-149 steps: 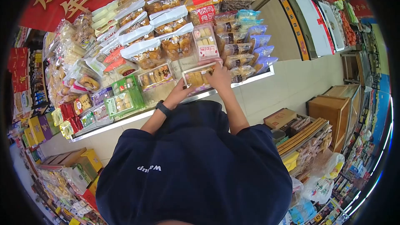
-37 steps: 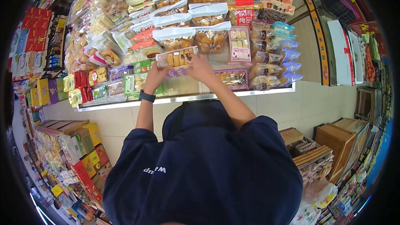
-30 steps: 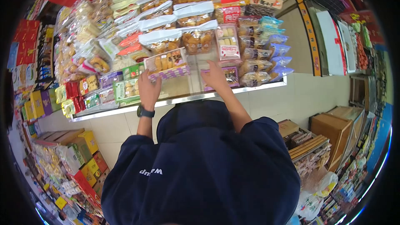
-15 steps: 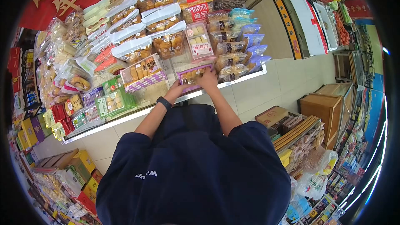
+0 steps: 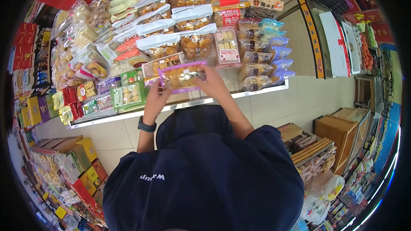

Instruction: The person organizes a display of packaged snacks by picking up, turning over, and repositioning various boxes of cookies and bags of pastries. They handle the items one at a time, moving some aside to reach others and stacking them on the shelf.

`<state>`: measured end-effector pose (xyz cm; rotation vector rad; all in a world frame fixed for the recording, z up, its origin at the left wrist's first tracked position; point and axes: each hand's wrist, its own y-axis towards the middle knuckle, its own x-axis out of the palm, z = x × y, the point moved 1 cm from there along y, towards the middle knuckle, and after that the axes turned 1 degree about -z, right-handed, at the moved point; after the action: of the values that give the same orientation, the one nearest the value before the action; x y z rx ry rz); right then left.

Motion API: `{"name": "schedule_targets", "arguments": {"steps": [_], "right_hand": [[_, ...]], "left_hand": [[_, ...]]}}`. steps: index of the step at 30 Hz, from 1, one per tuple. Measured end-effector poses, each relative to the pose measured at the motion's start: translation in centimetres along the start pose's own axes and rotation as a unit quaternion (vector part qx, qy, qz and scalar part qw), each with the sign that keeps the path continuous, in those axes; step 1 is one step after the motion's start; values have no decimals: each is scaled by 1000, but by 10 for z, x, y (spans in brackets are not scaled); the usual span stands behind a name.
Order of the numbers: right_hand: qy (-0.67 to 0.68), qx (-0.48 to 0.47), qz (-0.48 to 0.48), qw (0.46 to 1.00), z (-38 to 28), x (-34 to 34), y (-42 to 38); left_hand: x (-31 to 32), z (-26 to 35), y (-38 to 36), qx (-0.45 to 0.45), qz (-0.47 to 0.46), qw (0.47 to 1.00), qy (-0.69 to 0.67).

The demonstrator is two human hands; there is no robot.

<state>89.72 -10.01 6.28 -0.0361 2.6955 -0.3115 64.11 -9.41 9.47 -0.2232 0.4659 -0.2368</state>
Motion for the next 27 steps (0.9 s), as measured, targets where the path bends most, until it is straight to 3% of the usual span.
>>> {"name": "schedule_targets", "arguments": {"steps": [5,10,13,16,19,27], "right_hand": [[-91,-24,-56,994,-67,35,46],[-153,-29,-42,987,-74,62,64],[-220,47,-105,969,-65,73,71],[-217,-8,-51,975,-35,92,71],[-203,-90,5,975,-21,101,64],[-163,-83,53,982,-24,88,32]], "left_hand": [[-46,-22,30,11,89,995,46],[-60,-27,38,55,133,972,184],[-51,-41,44,-13,92,954,287],[-35,-45,39,25,122,912,390],[-28,-52,40,-4,122,912,391],[-23,-70,35,25,145,905,398]]}}
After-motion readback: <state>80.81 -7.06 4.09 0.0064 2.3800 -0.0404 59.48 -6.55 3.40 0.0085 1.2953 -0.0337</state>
